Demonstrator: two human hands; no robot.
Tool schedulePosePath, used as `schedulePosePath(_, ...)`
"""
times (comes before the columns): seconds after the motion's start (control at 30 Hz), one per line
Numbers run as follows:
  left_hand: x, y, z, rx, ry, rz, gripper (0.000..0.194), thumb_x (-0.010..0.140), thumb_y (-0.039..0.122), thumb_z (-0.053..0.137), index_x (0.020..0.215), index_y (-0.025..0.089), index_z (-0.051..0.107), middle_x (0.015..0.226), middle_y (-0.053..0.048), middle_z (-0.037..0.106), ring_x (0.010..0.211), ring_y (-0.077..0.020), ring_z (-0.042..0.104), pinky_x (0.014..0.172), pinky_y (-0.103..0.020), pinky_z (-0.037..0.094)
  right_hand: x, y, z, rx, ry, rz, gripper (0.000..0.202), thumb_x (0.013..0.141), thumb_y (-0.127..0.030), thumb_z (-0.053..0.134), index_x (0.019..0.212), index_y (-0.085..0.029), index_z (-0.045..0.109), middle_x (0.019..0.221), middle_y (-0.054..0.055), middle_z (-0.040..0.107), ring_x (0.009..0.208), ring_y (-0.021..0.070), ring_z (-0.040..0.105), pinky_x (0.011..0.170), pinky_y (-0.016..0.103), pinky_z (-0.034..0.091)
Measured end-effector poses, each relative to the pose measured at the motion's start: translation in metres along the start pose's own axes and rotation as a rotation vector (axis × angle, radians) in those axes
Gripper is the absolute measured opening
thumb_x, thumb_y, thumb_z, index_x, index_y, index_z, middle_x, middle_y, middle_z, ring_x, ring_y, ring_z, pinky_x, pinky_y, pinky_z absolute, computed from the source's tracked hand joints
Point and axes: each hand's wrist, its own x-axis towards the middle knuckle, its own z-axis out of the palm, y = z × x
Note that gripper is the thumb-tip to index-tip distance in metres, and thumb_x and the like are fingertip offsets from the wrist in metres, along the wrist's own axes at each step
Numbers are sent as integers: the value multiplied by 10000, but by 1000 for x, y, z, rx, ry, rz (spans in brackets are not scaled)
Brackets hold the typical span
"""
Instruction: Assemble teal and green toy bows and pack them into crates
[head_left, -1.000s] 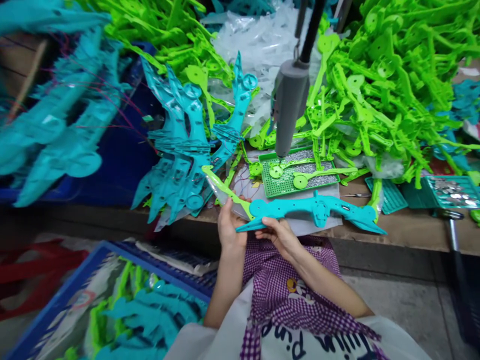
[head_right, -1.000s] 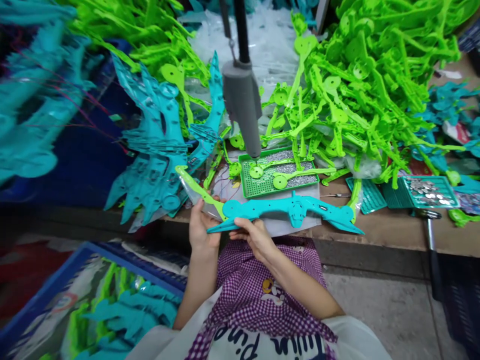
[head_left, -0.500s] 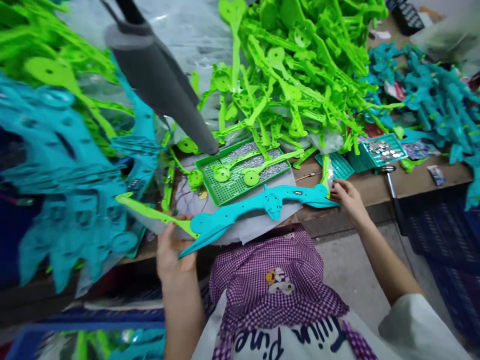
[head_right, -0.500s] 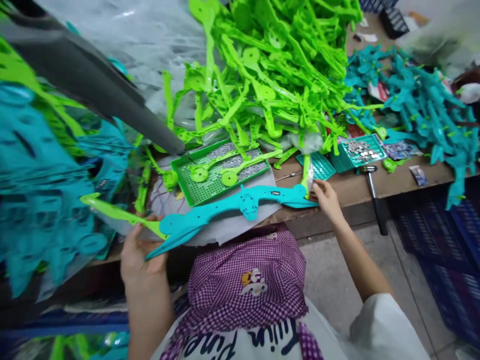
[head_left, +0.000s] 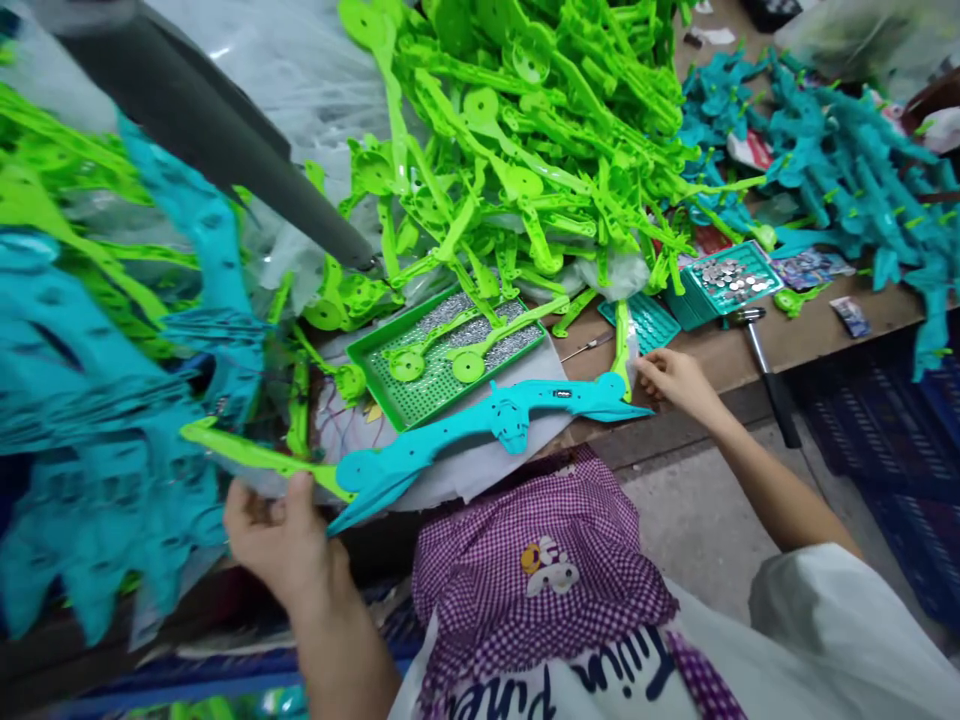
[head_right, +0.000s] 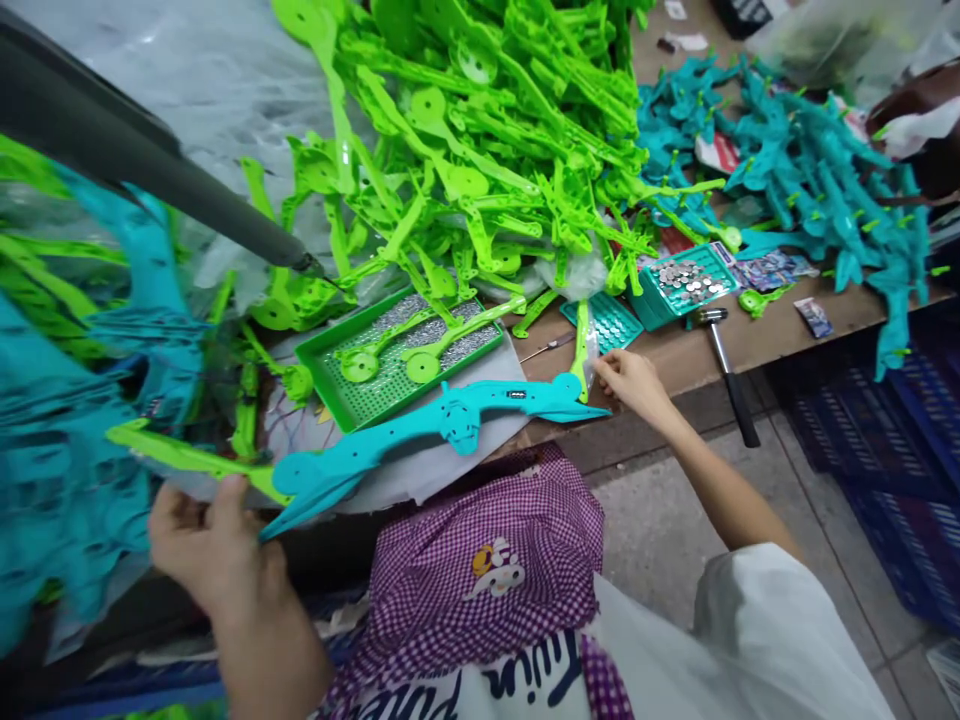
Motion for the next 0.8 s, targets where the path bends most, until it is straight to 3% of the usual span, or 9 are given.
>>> schedulePosePath(0.1, -10, -3, -8, -21, 62, 5, 669, 456, 261, 834, 1069, 236, 566, 909, 42, 582, 804, -139, 610, 907, -361, 533, -14, 3, 10, -250, 255, -235, 312, 880, -468, 578, 1032, -209, 663, 959, 84, 717, 803, 233, 677, 689, 331, 510)
schedulePosePath(0.17, -22, -5, -10, -42, 2, -3, 705, 515, 289, 833, 1143, 225, 519, 953, 12, 583, 838, -142, 622, 879, -346, 535, -19, 7, 20, -300, 345, -298, 378, 909, -480, 506, 1133, -211, 649, 1082, 107, 679, 844, 242, 663, 719, 355, 509)
schedulePosePath(0.37, -39, -17, 7, 223, -246, 63, 583, 716, 403, 713, 1231, 226, 504, 1130, -96, 542, 1009, -211, 599, 957, -409, 503, -18, 25, 35, -204, 474, -371, 459, 917, -548, 452, 1121, -196, 665, 1018, 105, 606, 753, 208, 597, 752, 371, 510)
schedulePosePath(0.5, -31, 0, 10, 600, -249, 238, 524, 746, 376, 711, 1233, 214, 610, 1324, -156, 448, 1283, -350, 442, 1106, -570, 343, -20, 27, 38, -243, 489, -367, 466, 916, -560, 445, 1114, -203, 670, 1031, 106, 598, 775, 216, 592, 748, 374, 504)
schedulePosePath(0.6, -2, 45, 14, 654, -252, 512, 333, 813, 392, 684, 1107, 237, 708, 1314, -135, 491, 1283, -346, 450, 1143, -575, 276, -22, 26, 39, -294, 487, -363, 482, 924, -561, 421, 1132, -202, 666, 1058, 119, 600, 796, 231, 599, 731, 378, 501)
schedulePosePath(0.67, 36, 82, 30, 655, -196, 632, 215, 873, 356, 631, 1001, 227, 745, 1292, -120, 535, 1307, -321, 434, 1166, -553, 231, -22, 23, 39, -343, 485, -363, 480, 929, -549, 413, 1140, -199, 664, 1080, 132, 601, 851, 256, 614, 719, 380, 500)
schedulePosePath(0.73, 84, 112, 56, 746, -115, 630, 196, 870, 303, 642, 956, 172, 759, 1428, -124, 479, 1389, -345, 314, 1148, -583, 215, -21, 20, 40, -380, 471, -364, 470, 933, -529, 407, 1143, -197, 663, 1090, 138, 607, 903, 278, 624, 711, 379, 501)
schedulePosePath(0.8, 130, 128, 87, 887, -261, 600, 188, 847, 207, 658, 994, 127, 743, 1545, -104, 397, 1448, -361, 196, 1136, -642, 159, -20, 17, 40, -396, 452, -356, 471, 936, -522, 399, 1149, -194, 661, 1100, 141, 613, 929, 292, 630, 699, 379, 500)
